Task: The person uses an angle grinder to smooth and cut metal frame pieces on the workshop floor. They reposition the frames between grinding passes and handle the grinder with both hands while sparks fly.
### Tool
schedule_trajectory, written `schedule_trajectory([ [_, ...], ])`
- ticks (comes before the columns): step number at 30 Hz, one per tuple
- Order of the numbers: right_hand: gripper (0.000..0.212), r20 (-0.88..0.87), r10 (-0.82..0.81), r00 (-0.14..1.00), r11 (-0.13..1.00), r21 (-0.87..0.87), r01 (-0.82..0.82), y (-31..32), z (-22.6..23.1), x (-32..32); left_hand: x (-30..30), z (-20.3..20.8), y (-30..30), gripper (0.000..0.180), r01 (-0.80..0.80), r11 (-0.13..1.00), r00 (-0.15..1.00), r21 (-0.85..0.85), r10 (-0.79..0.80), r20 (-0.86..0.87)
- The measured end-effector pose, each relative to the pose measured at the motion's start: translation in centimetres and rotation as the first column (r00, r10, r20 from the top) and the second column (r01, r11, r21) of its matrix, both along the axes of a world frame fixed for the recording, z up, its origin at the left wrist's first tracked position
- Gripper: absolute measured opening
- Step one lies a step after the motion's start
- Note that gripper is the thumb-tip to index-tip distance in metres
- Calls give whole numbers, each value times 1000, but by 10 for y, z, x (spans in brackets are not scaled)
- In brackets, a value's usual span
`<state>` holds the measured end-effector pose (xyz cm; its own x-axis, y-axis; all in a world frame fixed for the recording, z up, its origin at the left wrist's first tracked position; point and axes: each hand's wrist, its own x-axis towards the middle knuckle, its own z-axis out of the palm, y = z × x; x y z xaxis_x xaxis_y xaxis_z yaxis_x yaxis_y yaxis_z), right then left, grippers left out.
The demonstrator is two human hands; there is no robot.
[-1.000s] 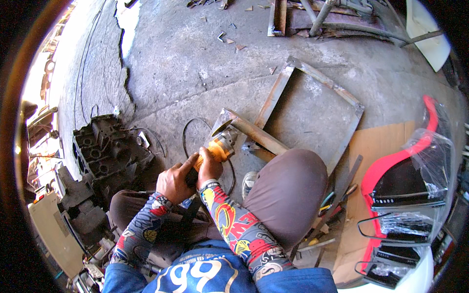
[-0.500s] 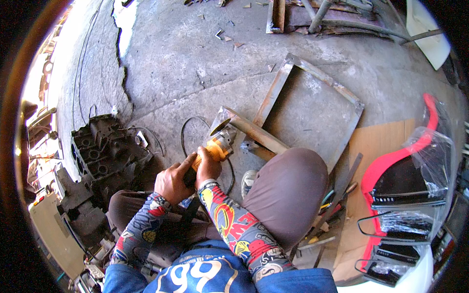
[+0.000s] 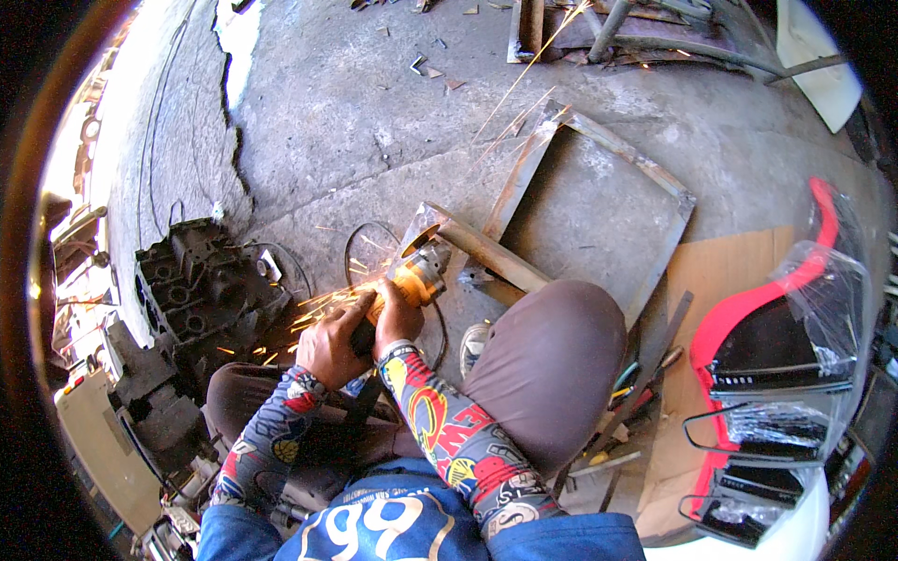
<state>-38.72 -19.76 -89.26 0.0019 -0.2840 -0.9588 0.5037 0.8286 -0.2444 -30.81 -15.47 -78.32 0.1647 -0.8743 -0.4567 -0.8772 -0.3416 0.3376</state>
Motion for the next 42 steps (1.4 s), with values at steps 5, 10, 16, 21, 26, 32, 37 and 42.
schedule_trajectory([
  [5,50,-37,89,995,996,-21,-90,2,-7,0,-1,2,-1,92,-39,997,998,60,42,-44],
  [10,48,-80,114,990,992,-38,-117,1,-10,-2,-2,1,-3,89,-29,997,1000,69,29,1],
  [16,57,-52,104,993,993,-59,-107,-4,-16,-6,-3,-4,-4,91,-49,997,998,59,51,-34],
  [21,53,-89,108,990,992,-55,-113,-8,-13,-4,-2,-7,-6,93,-55,996,998,65,57,-38],
  [26,47,-42,146,988,986,-69,-149,-7,-9,-6,1,-5,-4,93,-43,999,997,18,44,-62],
  [32,58,-77,120,990,993,-4,-120,-3,-16,-1,1,-5,-2,93,-35,996,999,78,37,-31],
  [37,62,-114,199,973,980,3,-200,-1,-20,-4,1,-5,0,93,-15,997,999,69,18,-46],
  [42,62,-125,156,980,987,-29,-161,-2,-25,-4,-1,-6,-2,92,-44,999,998,5,45,-54],
])
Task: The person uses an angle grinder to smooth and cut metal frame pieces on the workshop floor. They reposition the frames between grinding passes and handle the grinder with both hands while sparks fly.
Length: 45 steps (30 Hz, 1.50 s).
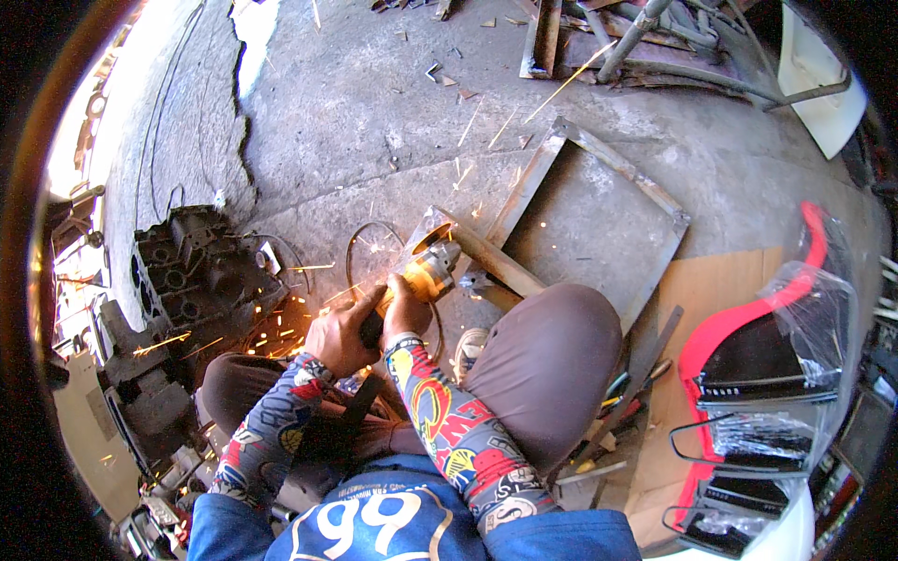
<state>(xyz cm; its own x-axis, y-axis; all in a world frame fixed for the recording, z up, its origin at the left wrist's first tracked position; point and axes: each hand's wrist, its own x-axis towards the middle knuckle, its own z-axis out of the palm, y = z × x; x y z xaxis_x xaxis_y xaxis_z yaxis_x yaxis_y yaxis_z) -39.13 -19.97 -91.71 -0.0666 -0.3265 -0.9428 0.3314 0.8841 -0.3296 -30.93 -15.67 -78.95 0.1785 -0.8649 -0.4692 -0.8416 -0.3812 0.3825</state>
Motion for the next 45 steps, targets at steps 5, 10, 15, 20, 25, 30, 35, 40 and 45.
schedule_trajectory([
  [5,59,-10,-43,999,999,17,43,-7,3,0,-3,-2,-4,94,-15,999,1000,42,15,4],
  [10,57,20,-58,998,998,3,58,-13,19,-4,-2,-3,-6,93,14,1000,1000,-24,-14,3],
  [15,54,30,-19,999,999,27,18,-12,14,-3,-3,0,-7,92,-2,998,1000,68,1,7],
  [20,50,110,-42,993,999,26,39,-6,6,-3,-3,4,-6,90,15,1000,1000,22,-16,27],
  [25,51,61,2,998,998,57,-5,-6,13,-3,-3,6,-5,88,14,999,999,36,-15,30],
  [30,51,72,23,997,999,46,-26,-4,10,-4,-2,5,-5,92,2,995,1000,103,-4,17],
  [35,51,75,-6,997,1000,25,4,-2,3,-3,-2,3,-4,92,6,996,1000,88,-7,21],
  [40,55,60,-48,997,999,-2,48,-6,7,-2,-3,0,-5,91,-13,996,1000,92,13,2],
  [45,56,38,-74,997,997,-3,74,-11,8,-2,-4,-2,-6,88,7,1000,1000,-19,-7,-4],
])
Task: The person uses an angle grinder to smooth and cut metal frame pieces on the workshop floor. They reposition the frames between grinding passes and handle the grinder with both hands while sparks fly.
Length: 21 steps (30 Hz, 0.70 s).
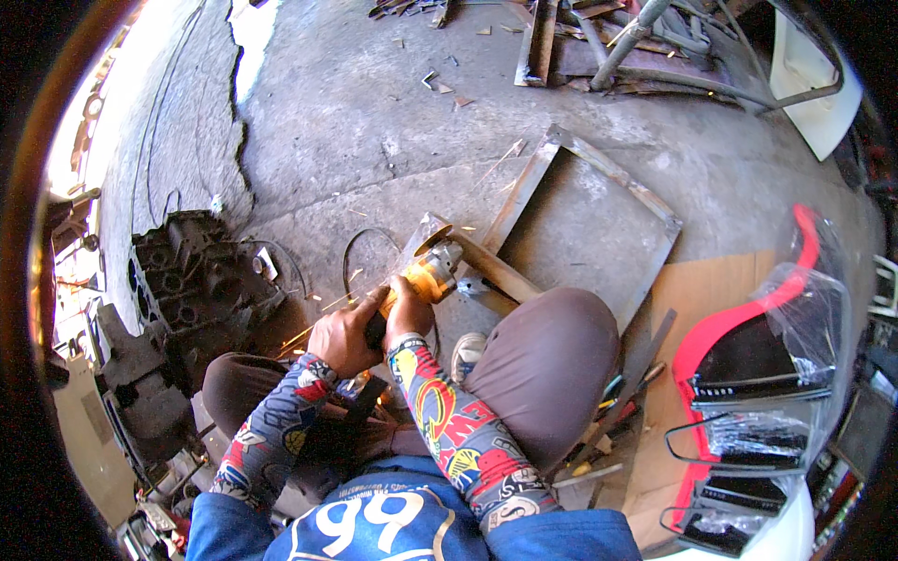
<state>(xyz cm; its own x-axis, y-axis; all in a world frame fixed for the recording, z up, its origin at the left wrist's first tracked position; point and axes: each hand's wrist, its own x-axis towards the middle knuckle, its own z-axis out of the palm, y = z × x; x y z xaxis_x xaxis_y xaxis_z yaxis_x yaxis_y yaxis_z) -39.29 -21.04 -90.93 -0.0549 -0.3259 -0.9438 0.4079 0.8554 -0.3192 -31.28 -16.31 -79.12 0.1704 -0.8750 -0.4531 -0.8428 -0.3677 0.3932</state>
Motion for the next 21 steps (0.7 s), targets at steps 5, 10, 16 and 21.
schedule_trajectory([
  [5,49,27,65,998,998,14,-65,-1,-5,-2,-1,-1,-2,86,-3,999,1000,51,3,10],
  [10,50,35,58,998,998,-20,-57,1,-6,-4,-2,4,-3,85,0,998,1000,60,-2,21],
  [16,51,17,78,997,997,16,-79,4,-11,-2,-3,7,-4,87,1,993,999,117,-6,40],
  [21,59,-87,201,976,979,-8,-203,6,-16,-3,-2,3,0,89,17,997,999,75,-20,47],
])
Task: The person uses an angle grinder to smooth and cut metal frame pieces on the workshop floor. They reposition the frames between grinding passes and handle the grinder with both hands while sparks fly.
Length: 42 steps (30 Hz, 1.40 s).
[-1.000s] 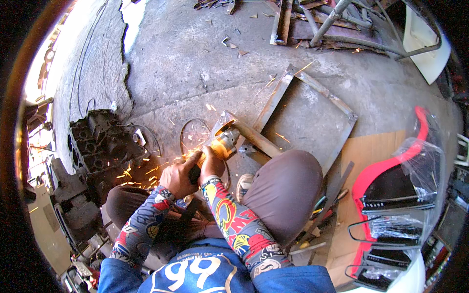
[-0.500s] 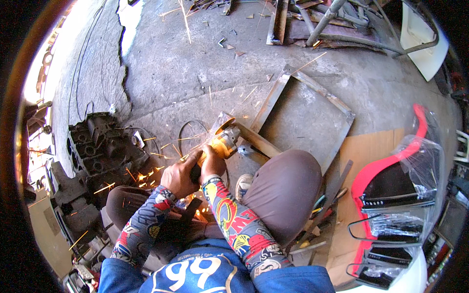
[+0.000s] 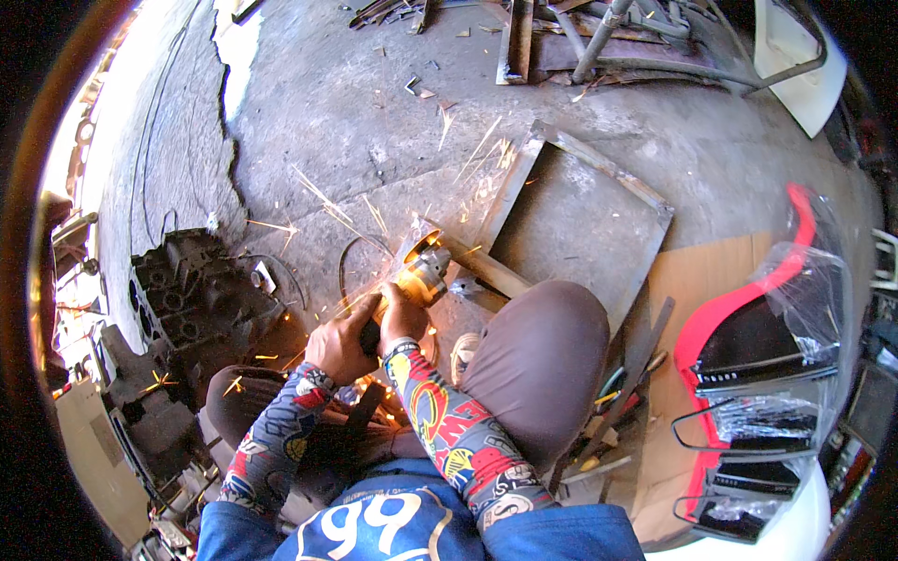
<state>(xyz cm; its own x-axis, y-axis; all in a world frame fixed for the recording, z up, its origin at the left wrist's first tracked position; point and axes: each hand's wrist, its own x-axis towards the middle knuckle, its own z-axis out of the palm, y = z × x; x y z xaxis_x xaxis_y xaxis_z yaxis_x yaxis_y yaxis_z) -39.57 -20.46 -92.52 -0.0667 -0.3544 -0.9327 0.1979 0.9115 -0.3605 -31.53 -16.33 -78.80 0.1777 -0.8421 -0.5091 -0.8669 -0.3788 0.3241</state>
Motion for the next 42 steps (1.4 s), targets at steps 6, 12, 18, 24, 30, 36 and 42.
schedule_trajectory([
  [6,68,-66,-16,998,998,60,20,4,7,4,0,-3,4,91,5,1000,1000,-1,-5,-3],
  [12,59,-15,6,1000,996,89,-5,-2,8,-1,0,-3,3,91,10,1000,1000,-27,-10,0],
  [18,64,20,-163,986,986,16,163,-6,13,2,1,-5,-1,93,-14,1000,1000,20,14,-19],
  [24,59,41,-205,978,978,37,203,-13,21,0,-1,-6,-2,88,-17,993,999,-113,12,-46],
  [30,56,141,-133,981,991,4,134,-16,23,-5,-2,-5,-2,88,-17,1000,999,-6,17,-30],
  [36,56,103,-181,978,983,43,178,-12,17,-1,-2,-4,-2,87,-29,1000,999,7,29,-30],
  [42,48,106,-89,990,996,3,89,-9,12,-4,-5,1,-2,89,-51,996,999,73,51,-6],
])
